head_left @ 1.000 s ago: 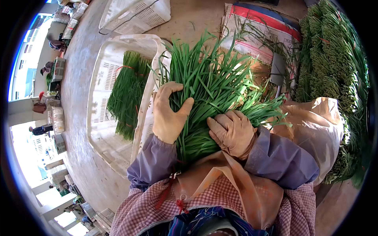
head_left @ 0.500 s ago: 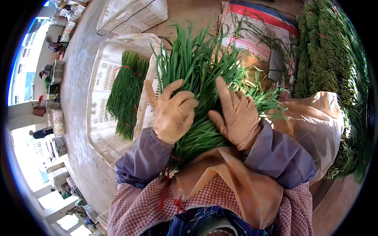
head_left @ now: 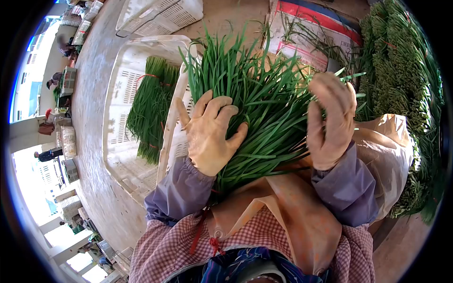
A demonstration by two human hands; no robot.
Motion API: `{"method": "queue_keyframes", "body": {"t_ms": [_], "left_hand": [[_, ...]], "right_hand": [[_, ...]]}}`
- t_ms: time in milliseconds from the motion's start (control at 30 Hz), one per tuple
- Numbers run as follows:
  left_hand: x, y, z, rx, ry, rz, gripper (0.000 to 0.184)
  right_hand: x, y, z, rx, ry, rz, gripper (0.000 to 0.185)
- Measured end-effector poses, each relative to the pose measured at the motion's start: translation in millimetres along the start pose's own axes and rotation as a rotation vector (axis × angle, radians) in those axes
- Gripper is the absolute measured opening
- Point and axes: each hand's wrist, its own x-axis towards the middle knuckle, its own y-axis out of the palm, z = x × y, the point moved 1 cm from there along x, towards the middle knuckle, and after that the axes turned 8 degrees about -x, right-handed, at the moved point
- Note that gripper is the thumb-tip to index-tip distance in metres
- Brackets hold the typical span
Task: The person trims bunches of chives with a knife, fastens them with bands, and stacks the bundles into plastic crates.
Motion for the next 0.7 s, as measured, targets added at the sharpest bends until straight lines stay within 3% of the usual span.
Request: {"method": "queue_keyframes", "body": {"t_ms": [100,200,433,533,633,700], "left_hand": [[2.8,0.8,-1.9,-0.038,-0.018,-0.005,0.024],[2.5,6.3,6.6,-0.121,-0.012,-0.103,0.021],[5.1,14.4,22.6,-0.386,-0.156,-0.163,0.017],[6.0,14.9,24.1,-0.403,-0.119,-0.164,0.016],[3.3,16.7,24.7,-0.412,-0.114,-0.202,0.016],[2.9,16.7,24.4,-0.426,-0.116,-0.202,0.017]], "right_hand": [[-0.2,8.7,28.6,0.225,-0.278,0.229,0.052],[-23.9,38.7,47.4,0.245,-0.267,0.353,0.05],[-36.4,35.3,44.8,0.385,-0.108,0.291,0.037],[-44.5,46.5,43.7,0.567,0.204,0.198,0.032],[-45.0,54.7,46.6,0.86,0.677,0.25,0.034],[-40.5,53.3,45.1,0.916,0.725,0.297,0.038]]}}
